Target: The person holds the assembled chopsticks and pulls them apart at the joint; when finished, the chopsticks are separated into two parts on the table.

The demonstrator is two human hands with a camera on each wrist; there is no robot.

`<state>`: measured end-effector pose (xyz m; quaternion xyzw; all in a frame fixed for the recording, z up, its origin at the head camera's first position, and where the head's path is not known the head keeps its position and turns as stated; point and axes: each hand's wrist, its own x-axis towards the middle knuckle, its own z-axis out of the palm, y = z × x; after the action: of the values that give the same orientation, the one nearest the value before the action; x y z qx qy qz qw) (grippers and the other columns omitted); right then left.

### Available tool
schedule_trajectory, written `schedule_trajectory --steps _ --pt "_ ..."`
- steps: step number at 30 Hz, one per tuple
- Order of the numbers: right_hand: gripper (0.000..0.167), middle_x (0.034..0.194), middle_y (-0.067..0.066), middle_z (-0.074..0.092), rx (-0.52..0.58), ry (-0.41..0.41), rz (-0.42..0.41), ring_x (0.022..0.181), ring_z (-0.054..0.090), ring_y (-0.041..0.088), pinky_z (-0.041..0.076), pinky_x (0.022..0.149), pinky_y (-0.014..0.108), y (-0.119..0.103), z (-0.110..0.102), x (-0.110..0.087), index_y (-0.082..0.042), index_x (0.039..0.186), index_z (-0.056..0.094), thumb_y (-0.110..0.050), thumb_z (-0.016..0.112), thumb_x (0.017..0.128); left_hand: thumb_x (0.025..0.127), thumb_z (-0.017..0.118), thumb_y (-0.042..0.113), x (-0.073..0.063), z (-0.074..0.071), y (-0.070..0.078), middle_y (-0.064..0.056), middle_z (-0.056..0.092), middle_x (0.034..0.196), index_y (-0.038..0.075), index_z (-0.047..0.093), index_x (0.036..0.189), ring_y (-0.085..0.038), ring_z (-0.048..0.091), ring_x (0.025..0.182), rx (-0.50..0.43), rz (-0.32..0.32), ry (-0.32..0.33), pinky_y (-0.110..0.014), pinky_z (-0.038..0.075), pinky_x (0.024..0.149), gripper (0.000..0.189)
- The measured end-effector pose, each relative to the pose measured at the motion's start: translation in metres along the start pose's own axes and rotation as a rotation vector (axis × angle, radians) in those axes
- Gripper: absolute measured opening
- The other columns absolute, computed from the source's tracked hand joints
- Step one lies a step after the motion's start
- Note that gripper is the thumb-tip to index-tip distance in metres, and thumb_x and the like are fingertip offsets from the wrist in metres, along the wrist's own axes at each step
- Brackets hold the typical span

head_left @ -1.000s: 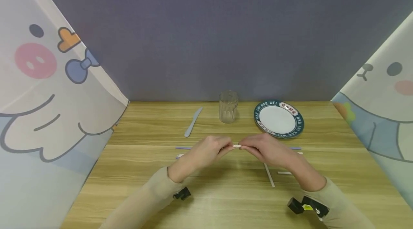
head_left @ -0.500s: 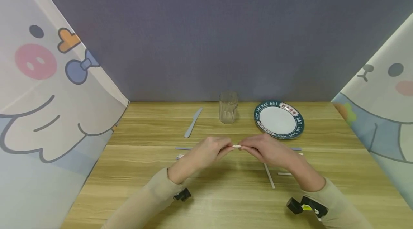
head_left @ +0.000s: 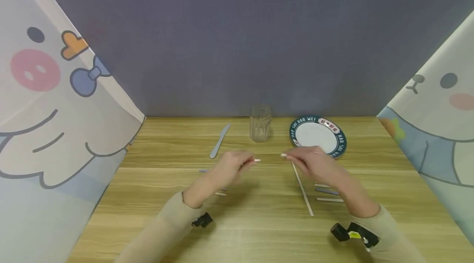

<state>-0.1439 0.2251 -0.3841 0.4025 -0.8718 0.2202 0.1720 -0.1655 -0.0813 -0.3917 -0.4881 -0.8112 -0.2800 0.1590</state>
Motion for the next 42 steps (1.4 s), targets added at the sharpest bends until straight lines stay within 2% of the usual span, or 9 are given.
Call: schedule_trajectory --steps 3,5,9,14,22,25,31,38,42 --pt "0.02 0.078 -0.013 0.068 -0.075 0.063 0.095 0.066 0.056 -0.001 0.051 0.064 0.024 0.016 -0.019 -0.01 -0.02 0.096 0.076 0.0 0.075 0.093 0.093 0.077 -0.002 -0.008 -0.017 -0.016 -0.006 0.072 0.078 0.003 0.07 0.087 -0.014 0.068 0.065 0.027 -0.091 0.036 -0.017 0.056 0.061 0.01" --pt "0.021 0.075 -0.018 0.058 -0.061 0.01 0.154 0.064 0.043 -0.006 0.042 0.063 0.022 0.022 -0.029 -0.015 -0.024 0.096 0.073 -0.003 0.074 0.097 0.094 0.077 0.0 -0.012 -0.026 -0.023 -0.005 0.073 0.08 0.004 0.071 0.089 -0.013 0.068 0.067 0.036 -0.11 0.027 -0.018 0.057 0.061 0.009" --pt "0.016 0.073 -0.022 0.048 0.01 -0.13 0.222 0.06 0.035 -0.01 0.04 0.061 0.02 0.027 -0.034 -0.027 -0.022 0.111 0.071 -0.008 0.067 0.104 0.096 0.074 0.002 -0.022 -0.034 -0.031 -0.006 0.071 0.086 0.003 0.075 0.095 -0.009 0.057 0.063 0.024 -0.087 -0.016 -0.015 0.049 0.056 0.002" --pt "0.021 0.07 -0.021 0.037 0.049 -0.164 0.258 0.058 0.027 -0.01 0.035 0.052 0.018 0.028 -0.033 -0.054 -0.016 0.115 0.06 0.0 0.066 0.102 0.09 0.076 0.0 -0.05 -0.036 -0.036 -0.005 0.07 0.094 0.002 0.079 0.095 -0.013 0.064 0.073 0.03 -0.125 -0.065 -0.017 0.056 0.064 0.006" --pt "0.029 0.094 -0.014 0.061 -0.032 -0.141 0.231 0.085 0.052 -0.006 0.056 0.071 0.024 0.028 -0.026 -0.091 -0.019 0.104 0.064 0.005 0.074 0.09 0.091 0.078 0.0 -0.079 -0.044 -0.044 0.002 0.066 0.089 0.006 0.083 0.099 -0.01 0.056 0.076 -0.018 -0.183 -0.182 -0.017 0.052 0.064 0.011" --pt "0.032 0.093 -0.02 0.059 -0.039 -0.117 0.193 0.085 0.051 -0.007 0.052 0.068 0.019 0.027 -0.021 -0.1 -0.022 0.099 0.068 0.003 0.082 0.085 0.093 0.079 0.001 -0.086 -0.045 -0.043 0.003 0.067 0.089 0.006 0.084 0.101 -0.002 0.057 0.076 -0.032 -0.191 -0.259 -0.014 0.053 0.065 0.012" --pt "0.032 0.088 -0.022 0.063 0.088 -0.142 0.123 0.078 0.051 -0.011 0.045 0.063 0.011 0.024 -0.014 -0.117 -0.025 0.095 0.075 -0.001 0.089 0.08 0.093 0.08 0.003 -0.096 -0.043 -0.034 0.004 0.071 0.091 0.006 0.084 0.102 0.003 0.059 0.078 -0.118 -0.249 -0.399 -0.014 0.056 0.068 0.011" --pt "0.033 0.083 -0.021 0.063 0.196 -0.196 0.088 0.075 0.053 -0.012 0.043 0.061 0.006 0.024 -0.003 -0.131 -0.026 0.09 0.076 0.001 0.09 0.078 0.088 0.084 0.002 -0.102 -0.03 -0.029 0.005 0.075 0.083 0.01 0.083 0.092 0.005 0.06 0.074 -0.144 -0.235 -0.455 -0.012 0.054 0.067 0.009" --pt "0.031 0.083 -0.021 0.065 0.232 -0.224 0.11 0.075 0.053 -0.012 0.045 0.061 0.006 0.023 0.0 -0.133 -0.026 0.089 0.076 0.001 0.088 0.08 0.088 0.085 0.003 -0.106 -0.024 -0.028 0.007 0.075 0.084 0.012 0.082 0.09 0.007 0.059 0.072 -0.134 -0.282 -0.489 -0.012 0.053 0.066 0.01"
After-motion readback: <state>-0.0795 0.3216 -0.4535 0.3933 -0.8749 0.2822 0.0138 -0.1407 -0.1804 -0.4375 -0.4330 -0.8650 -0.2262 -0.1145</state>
